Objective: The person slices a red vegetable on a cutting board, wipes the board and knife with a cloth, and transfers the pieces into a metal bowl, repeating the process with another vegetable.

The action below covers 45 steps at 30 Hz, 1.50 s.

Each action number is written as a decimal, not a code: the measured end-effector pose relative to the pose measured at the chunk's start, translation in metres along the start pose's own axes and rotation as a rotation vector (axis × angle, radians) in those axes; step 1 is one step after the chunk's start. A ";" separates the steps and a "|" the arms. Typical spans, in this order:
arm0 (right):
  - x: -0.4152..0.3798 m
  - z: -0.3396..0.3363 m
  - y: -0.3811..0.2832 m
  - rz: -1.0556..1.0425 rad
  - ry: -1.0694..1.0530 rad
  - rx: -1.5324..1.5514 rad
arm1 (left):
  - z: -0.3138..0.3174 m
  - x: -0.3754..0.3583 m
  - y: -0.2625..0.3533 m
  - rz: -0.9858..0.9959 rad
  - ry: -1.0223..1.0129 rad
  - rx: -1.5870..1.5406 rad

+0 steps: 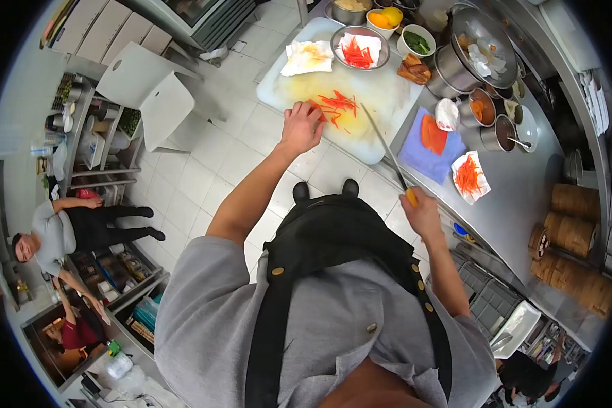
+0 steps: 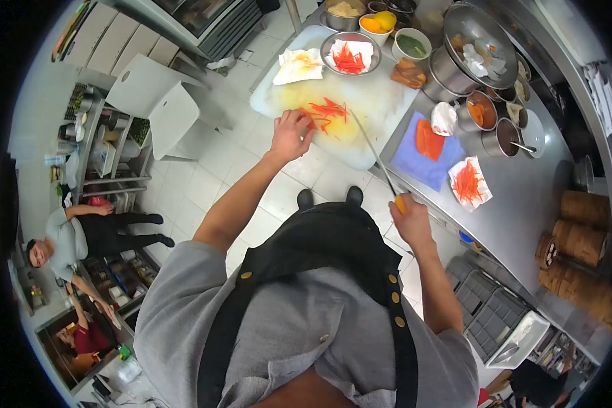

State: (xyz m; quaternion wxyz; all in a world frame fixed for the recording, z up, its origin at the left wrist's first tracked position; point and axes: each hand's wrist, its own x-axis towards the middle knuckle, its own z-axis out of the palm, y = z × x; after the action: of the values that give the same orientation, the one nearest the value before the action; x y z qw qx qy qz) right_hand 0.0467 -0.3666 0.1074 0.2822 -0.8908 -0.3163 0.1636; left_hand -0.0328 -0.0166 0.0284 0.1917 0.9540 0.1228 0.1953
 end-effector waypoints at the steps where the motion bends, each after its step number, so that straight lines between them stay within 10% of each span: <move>1: 0.002 -0.002 -0.010 -0.005 -0.005 -0.003 | 0.000 -0.001 -0.002 -0.035 0.036 0.047; 10: 0.039 0.006 -0.027 0.130 -0.407 0.134 | -0.006 -0.007 -0.047 0.096 0.140 0.012; 28: 0.059 0.044 -0.081 -0.031 -0.143 -0.138 | 0.014 -0.015 -0.017 0.037 0.121 -0.130; 45: 0.079 0.061 -0.136 -0.034 -0.351 -0.335 | 0.018 -0.007 -0.020 -0.095 0.046 -0.177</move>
State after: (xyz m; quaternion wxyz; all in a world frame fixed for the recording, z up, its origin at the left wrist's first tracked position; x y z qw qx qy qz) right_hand 0.0123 -0.2032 0.1329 0.0738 -0.8777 -0.3981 0.2563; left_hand -0.0351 -0.0065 0.0022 0.2816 0.9216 0.1547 0.2177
